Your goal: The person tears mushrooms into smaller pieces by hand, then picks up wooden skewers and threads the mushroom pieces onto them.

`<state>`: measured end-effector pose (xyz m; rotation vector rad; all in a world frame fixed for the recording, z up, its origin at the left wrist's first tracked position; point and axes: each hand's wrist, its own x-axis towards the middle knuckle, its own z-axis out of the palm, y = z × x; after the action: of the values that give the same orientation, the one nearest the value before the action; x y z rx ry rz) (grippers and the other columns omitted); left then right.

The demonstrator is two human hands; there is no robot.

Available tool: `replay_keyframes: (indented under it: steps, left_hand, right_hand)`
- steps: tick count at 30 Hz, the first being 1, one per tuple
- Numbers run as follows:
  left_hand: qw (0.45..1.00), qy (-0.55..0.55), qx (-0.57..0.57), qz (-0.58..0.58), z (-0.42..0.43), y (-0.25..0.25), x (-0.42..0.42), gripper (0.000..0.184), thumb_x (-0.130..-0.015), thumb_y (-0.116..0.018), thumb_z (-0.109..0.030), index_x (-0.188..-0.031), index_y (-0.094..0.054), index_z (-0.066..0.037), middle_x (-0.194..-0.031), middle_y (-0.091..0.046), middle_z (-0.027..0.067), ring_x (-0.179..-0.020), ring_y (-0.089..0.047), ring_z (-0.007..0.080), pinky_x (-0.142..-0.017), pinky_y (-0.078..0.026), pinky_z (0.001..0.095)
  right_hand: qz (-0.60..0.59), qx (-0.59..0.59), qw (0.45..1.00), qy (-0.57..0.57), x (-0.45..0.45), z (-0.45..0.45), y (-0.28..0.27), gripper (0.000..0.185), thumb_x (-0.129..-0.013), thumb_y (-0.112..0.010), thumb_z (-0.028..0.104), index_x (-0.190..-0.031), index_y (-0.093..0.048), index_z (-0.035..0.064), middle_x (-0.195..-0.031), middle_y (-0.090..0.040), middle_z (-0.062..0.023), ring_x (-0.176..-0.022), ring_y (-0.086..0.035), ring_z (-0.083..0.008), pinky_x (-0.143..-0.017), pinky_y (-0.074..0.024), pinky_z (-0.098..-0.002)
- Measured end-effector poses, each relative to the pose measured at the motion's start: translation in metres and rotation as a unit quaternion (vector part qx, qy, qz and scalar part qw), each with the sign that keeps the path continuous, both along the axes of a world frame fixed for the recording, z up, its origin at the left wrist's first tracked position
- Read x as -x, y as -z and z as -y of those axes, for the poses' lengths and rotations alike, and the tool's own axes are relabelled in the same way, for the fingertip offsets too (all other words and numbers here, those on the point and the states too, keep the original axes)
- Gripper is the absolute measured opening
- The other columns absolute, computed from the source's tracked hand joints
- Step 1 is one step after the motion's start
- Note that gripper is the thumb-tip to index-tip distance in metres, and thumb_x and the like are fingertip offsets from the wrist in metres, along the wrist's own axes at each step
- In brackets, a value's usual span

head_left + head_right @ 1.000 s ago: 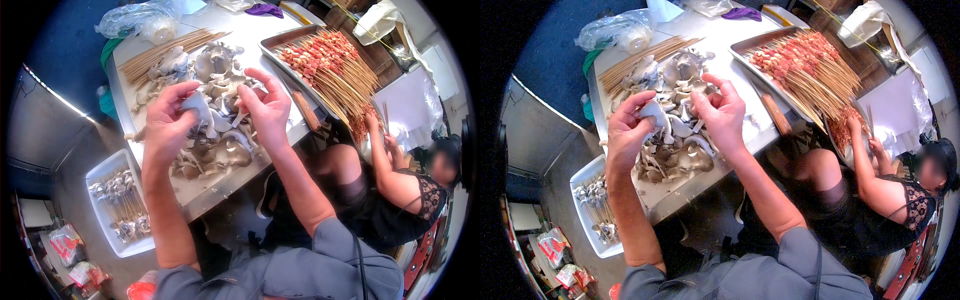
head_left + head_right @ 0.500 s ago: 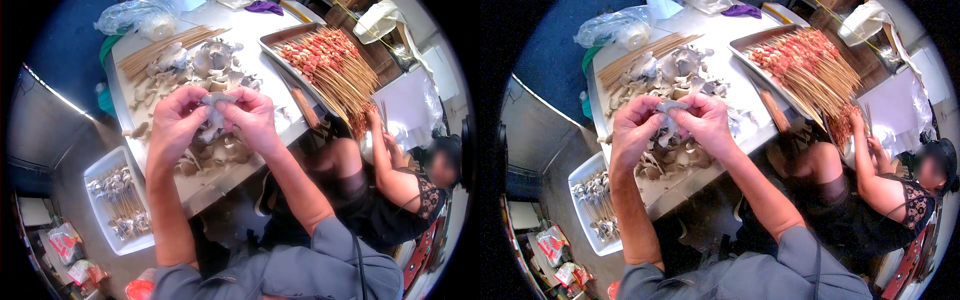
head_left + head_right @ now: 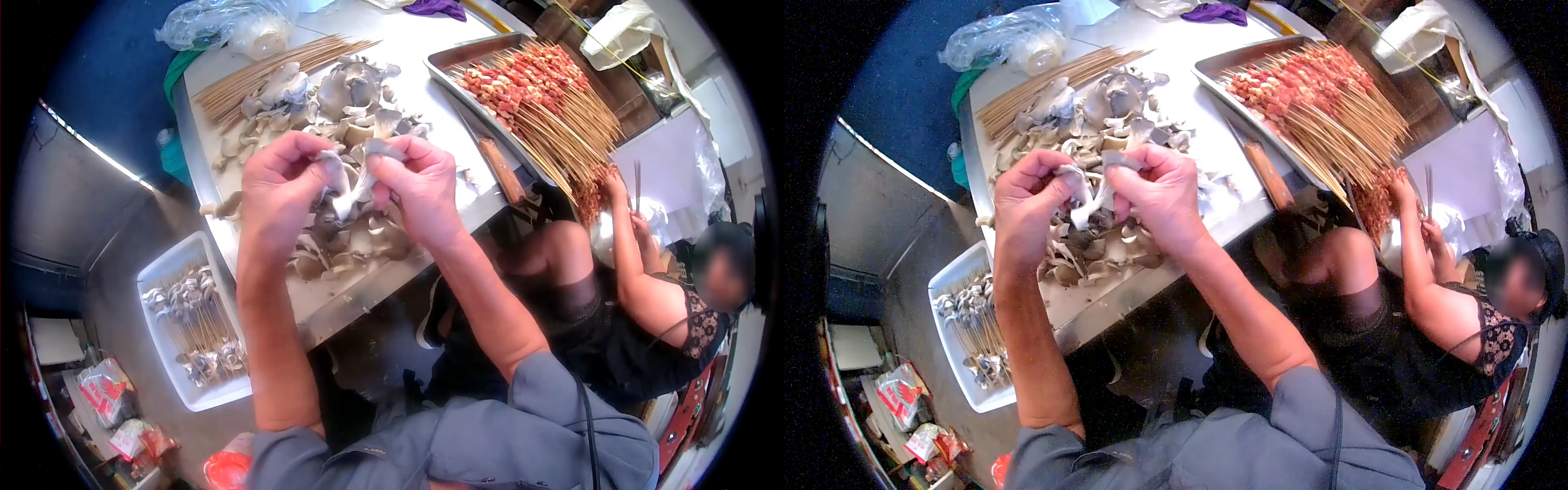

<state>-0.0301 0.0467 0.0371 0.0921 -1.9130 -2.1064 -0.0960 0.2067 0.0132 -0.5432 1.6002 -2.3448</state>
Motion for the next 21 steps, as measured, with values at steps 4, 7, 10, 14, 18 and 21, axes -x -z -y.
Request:
replay_keyframes:
  steps: [4,7,10,14,18,21]
  left_hand:
    - [0.992,-0.112,0.024,-0.045,0.010,0.009,0.004,0.008,-0.089,-0.066,-0.006,-0.097,-0.066,-0.004,-0.082,-0.065,-0.0016,-0.070,-0.055,0.0039,-0.060,-0.041,0.0190]
    - [0.982,-0.170,0.070,-0.041,0.019,0.012,0.004,0.009,-0.089,-0.066,-0.007,-0.098,-0.067,-0.003,-0.082,-0.065,-0.0009,-0.070,-0.055,0.0033,-0.060,-0.041,0.0190]
    - [0.973,-0.174,0.148,-0.029,0.024,0.018,0.006,0.016,-0.091,-0.065,-0.009,-0.105,-0.068,-0.001,-0.084,-0.066,0.0014,-0.073,-0.056,0.0056,-0.064,-0.044,0.0192]
    - [0.950,-0.199,0.236,-0.037,0.020,0.017,0.008,0.022,-0.091,-0.062,-0.010,-0.111,-0.067,-0.002,-0.095,-0.066,0.0050,-0.084,-0.060,0.0120,-0.072,-0.047,0.0240]
    - [0.951,-0.221,0.212,-0.034,0.024,0.015,0.008,0.024,-0.093,-0.060,-0.010,-0.115,-0.065,-0.003,-0.100,-0.066,0.0044,-0.090,-0.059,0.0113,-0.077,-0.046,0.0232]
    - [0.952,-0.227,0.202,-0.035,0.029,0.016,0.009,0.023,-0.095,-0.060,-0.011,-0.116,-0.065,-0.003,-0.102,-0.067,0.0029,-0.090,-0.059,0.0092,-0.077,-0.046,0.0216]
  right_hand:
    - [0.029,0.032,0.999,0.031,0.009,-0.004,0.004,0.003,-0.086,-0.066,0.001,-0.087,-0.065,-0.0010,-0.068,-0.063,-0.0025,-0.052,-0.056,-0.0072,-0.048,-0.0461,-0.0209]
    - [0.007,0.031,0.998,0.053,0.012,-0.007,0.007,0.006,-0.087,-0.067,0.002,-0.091,-0.065,-0.0018,-0.070,-0.063,-0.0030,-0.055,-0.058,-0.0073,-0.050,-0.0466,-0.0206]
    - [-0.019,-0.004,0.994,0.106,0.017,-0.009,0.003,0.017,-0.087,-0.068,0.004,-0.103,-0.063,-0.0035,-0.077,-0.065,-0.0047,-0.060,-0.060,-0.0075,-0.052,-0.0475,-0.0200]
    - [-0.077,-0.029,0.977,0.199,0.030,-0.015,0.000,0.032,-0.089,-0.066,0.005,-0.118,-0.057,-0.0058,-0.095,-0.065,-0.0079,-0.068,-0.063,-0.0084,-0.054,-0.0490,-0.0199]
    - [-0.081,-0.040,0.969,0.229,0.037,-0.020,-0.001,0.025,-0.090,-0.065,0.006,-0.112,-0.059,-0.0045,-0.095,-0.065,-0.0076,-0.067,-0.063,-0.0088,-0.052,-0.0474,-0.0194]
    - [-0.082,-0.032,0.975,0.206,0.041,-0.018,0.000,0.018,-0.090,-0.065,0.007,-0.104,-0.061,-0.0038,-0.087,-0.065,-0.0064,-0.062,-0.061,-0.0083,-0.050,-0.0452,-0.0187]
